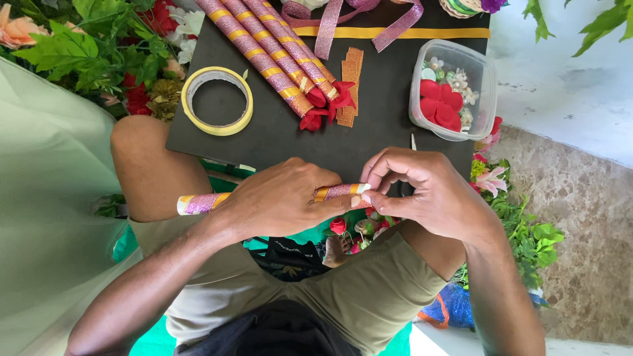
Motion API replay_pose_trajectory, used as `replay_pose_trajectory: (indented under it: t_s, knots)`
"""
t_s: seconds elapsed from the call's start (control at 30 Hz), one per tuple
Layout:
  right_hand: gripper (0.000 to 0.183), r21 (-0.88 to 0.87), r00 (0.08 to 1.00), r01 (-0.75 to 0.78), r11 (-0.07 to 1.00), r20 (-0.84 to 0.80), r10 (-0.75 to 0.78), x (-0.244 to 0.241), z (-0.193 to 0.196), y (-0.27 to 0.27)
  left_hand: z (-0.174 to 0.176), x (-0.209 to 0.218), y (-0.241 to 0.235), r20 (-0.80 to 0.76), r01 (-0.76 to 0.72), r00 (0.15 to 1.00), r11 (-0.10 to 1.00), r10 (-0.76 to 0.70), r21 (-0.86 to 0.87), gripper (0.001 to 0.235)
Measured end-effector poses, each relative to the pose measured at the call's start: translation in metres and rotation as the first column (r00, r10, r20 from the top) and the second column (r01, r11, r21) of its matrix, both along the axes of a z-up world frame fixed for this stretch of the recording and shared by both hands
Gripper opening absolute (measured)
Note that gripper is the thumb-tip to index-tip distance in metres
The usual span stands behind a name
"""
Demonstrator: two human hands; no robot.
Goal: The person wraps a paper roll with a pink ribbon, securing it with tape and scissors.
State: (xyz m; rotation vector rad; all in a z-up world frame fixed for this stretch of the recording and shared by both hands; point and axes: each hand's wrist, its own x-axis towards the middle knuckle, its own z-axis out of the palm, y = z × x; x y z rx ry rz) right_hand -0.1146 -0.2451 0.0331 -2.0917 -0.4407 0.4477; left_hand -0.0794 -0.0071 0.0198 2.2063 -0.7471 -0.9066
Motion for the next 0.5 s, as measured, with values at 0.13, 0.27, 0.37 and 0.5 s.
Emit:
replay_pose_trajectory:
  t_s: [0.13, 0.27, 0.37, 0.5]
  knots:
    - [0.024, 0.027, 0.997, 0.064, 0.998, -0.049, -0.063, -0.0045, 0.0003, -0.0001, 0.0026, 0.0019, -0.0019, -0.007, -0.004, 1.0, 1.0, 0.004, 0.0, 0.062]
    - [0.015, 0.034, 0.994, 0.048, 0.998, 0.097, -0.051, -0.007, 0.0, 0.0002, 0.0054, 0.0038, -0.0031, -0.05, -0.014, 0.999, 0.999, 0.016, 0.045, 0.066]
    - [0.006, 0.011, 0.979, -0.001, 1.0, 0.202, -0.001, -0.0074, 0.0006, 0.0007, 0.0053, 0.0048, -0.004, -0.055, -0.016, 0.998, 0.999, 0.018, 0.039, 0.064]
    - [0.01, -0.024, 0.951, -0.018, 1.0, 0.308, 0.025, -0.007, -0.0038, -0.0018, 0.0054, 0.0048, -0.0043, -0.056, -0.024, 0.998, 0.999, 0.026, 0.032, 0.065]
